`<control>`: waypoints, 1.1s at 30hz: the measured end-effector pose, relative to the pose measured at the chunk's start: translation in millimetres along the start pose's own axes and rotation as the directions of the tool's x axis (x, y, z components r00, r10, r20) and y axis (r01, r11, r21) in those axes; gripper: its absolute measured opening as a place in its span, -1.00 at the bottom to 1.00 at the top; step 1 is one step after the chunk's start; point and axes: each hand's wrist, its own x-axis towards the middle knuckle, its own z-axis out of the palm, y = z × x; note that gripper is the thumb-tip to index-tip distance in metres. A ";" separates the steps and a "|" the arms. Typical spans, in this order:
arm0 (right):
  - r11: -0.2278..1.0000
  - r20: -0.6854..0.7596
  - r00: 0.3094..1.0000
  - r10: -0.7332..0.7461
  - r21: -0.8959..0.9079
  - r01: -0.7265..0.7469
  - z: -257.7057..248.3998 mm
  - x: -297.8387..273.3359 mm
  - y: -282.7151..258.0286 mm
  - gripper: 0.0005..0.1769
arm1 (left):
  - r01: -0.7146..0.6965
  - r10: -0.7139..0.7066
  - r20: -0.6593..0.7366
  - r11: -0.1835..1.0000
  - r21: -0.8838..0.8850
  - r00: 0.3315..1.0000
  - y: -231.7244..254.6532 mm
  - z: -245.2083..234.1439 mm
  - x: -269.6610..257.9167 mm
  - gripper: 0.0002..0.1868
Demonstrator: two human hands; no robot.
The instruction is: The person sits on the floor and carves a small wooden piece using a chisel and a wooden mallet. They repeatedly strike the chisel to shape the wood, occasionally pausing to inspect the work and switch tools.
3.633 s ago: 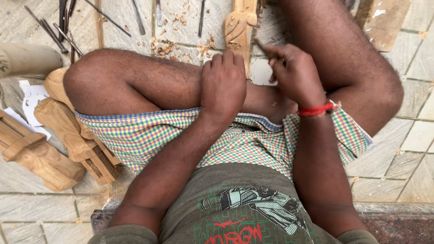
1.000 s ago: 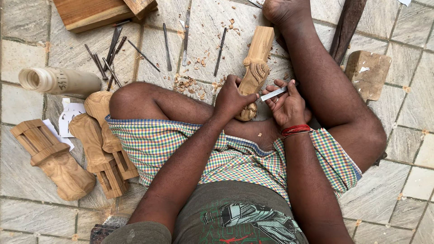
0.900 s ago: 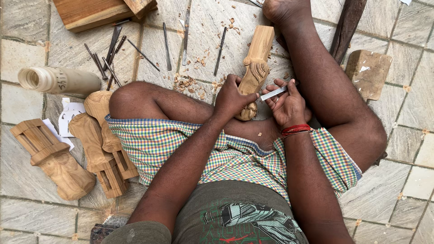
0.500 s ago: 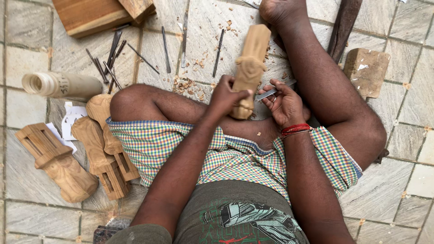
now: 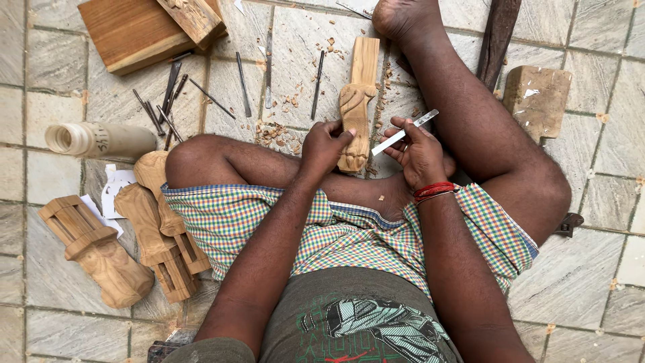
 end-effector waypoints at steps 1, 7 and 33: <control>1.000 -0.004 1.000 -0.002 -0.018 0.002 0.2 0.3 0.0 -0.57 | 0.001 -0.001 -0.012 0.999 0.045 1.000 -0.2 0.4 -0.3 -0.44; 0.998 0.002 1.000 0.011 -0.069 -0.011 -1.8 5.4 4.3 -0.57 | -0.047 0.067 -0.091 0.977 0.208 0.994 9.7 9.3 -10.5 -0.11; 0.965 -0.055 0.976 -0.211 -0.171 0.199 0.6 24.7 17.8 -0.59 | -0.132 0.300 -0.109 0.681 0.720 0.948 7.8 -4.3 -9.3 -0.03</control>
